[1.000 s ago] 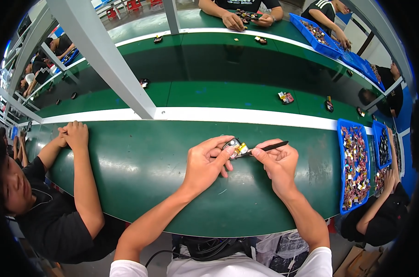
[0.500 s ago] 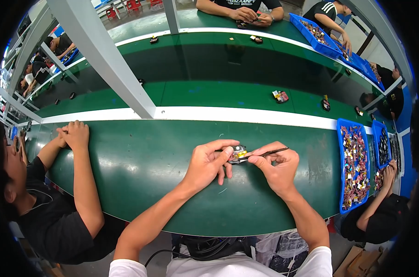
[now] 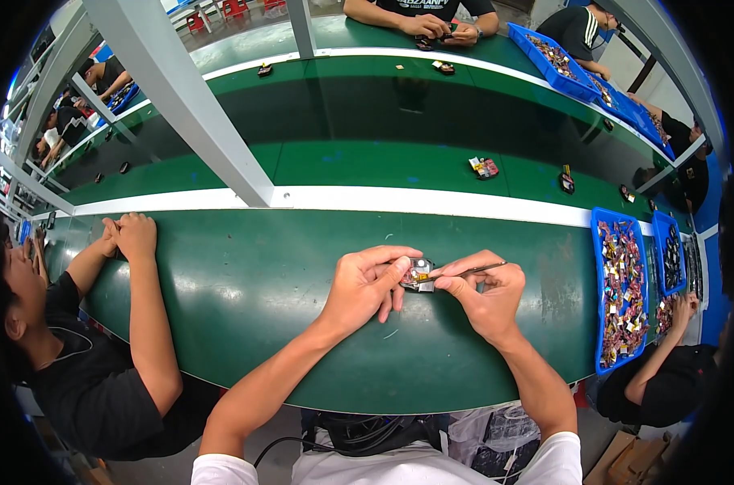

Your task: Assembling small electronic components on an assembly line using tweezers.

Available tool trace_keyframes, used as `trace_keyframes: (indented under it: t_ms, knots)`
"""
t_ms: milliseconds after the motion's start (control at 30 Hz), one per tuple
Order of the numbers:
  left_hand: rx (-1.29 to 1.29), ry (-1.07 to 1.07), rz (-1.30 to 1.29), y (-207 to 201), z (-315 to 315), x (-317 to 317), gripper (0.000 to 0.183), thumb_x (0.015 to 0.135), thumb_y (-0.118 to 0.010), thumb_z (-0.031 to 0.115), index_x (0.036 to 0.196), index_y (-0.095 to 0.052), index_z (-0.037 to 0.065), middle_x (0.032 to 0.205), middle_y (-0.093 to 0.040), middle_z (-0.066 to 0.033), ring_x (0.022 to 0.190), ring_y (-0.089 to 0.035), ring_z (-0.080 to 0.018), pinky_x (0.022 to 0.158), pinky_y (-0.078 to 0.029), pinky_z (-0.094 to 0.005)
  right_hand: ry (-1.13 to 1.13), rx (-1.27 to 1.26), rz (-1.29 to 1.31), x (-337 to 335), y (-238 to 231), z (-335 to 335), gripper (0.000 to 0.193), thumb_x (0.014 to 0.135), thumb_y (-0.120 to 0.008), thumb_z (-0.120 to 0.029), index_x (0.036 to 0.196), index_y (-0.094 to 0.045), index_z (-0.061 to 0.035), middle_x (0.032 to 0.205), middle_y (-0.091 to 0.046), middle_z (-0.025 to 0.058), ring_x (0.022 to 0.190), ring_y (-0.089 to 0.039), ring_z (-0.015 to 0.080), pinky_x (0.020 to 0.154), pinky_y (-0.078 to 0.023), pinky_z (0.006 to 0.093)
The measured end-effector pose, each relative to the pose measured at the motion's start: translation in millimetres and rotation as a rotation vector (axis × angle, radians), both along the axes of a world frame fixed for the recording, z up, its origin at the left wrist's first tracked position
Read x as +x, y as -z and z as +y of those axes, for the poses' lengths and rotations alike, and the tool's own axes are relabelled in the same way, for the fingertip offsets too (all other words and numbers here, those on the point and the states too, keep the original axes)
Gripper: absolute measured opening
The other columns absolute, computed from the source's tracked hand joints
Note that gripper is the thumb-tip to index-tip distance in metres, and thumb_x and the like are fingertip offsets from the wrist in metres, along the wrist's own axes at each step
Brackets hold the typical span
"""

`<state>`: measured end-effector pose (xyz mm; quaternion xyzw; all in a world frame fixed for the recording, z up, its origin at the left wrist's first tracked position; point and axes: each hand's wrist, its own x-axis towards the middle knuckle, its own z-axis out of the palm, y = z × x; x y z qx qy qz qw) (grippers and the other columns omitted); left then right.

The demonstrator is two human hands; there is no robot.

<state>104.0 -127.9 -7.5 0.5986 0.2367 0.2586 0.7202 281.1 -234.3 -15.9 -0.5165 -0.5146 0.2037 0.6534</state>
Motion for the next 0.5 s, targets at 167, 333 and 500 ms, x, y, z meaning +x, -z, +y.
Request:
trace_keyframes:
  t_ms: [167, 333, 500]
  knots:
    - [0.01, -0.008, 0.006, -2.3, 0.5, -1.6, 0.029, 0.104, -0.053, 0.012, 0.122, -0.064, -0.009, 0.078, -0.065, -0.0111, 0.054, -0.06, -0.0119, 0.039, -0.046, -0.0217, -0.019, -0.024, 0.026, -0.7, -0.7, 1.3, 0.009, 0.078, -0.079, 0.007, 0.084, -0.074, 0.003, 0.083, -0.075, 0.0085, 0.049, -0.043, -0.0006, 0.045, -0.03, 0.0178]
    - [0.015, -0.005, -0.001, -2.4, 0.9, -2.3, 0.029, 0.104, -0.053, 0.012, 0.122, -0.064, -0.008, 0.077, -0.064, -0.0106, 0.054, -0.06, -0.0121, 0.039, -0.047, -0.0217, -0.031, -0.055, 0.12, -2.4, -0.5, 2.4, 0.01, 0.08, -0.08, 0.005, 0.087, -0.072, 0.0035, 0.081, -0.074, 0.0076, 0.05, -0.041, -0.0015, 0.045, -0.029, 0.0179]
    - [0.001, -0.008, -0.013, -2.5, 2.0, -2.8, 0.03, 0.104, -0.054, 0.012, 0.123, -0.063, -0.009, 0.079, -0.064, -0.011, 0.056, -0.061, -0.0126, 0.04, -0.048, -0.0224, 0.003, -0.05, 0.068, -6.2, -2.8, 2.0, 0.011, 0.08, -0.08, 0.004, 0.087, -0.073, 0.003, 0.079, -0.073, 0.0058, 0.05, -0.041, -0.0015, 0.045, -0.028, 0.018]
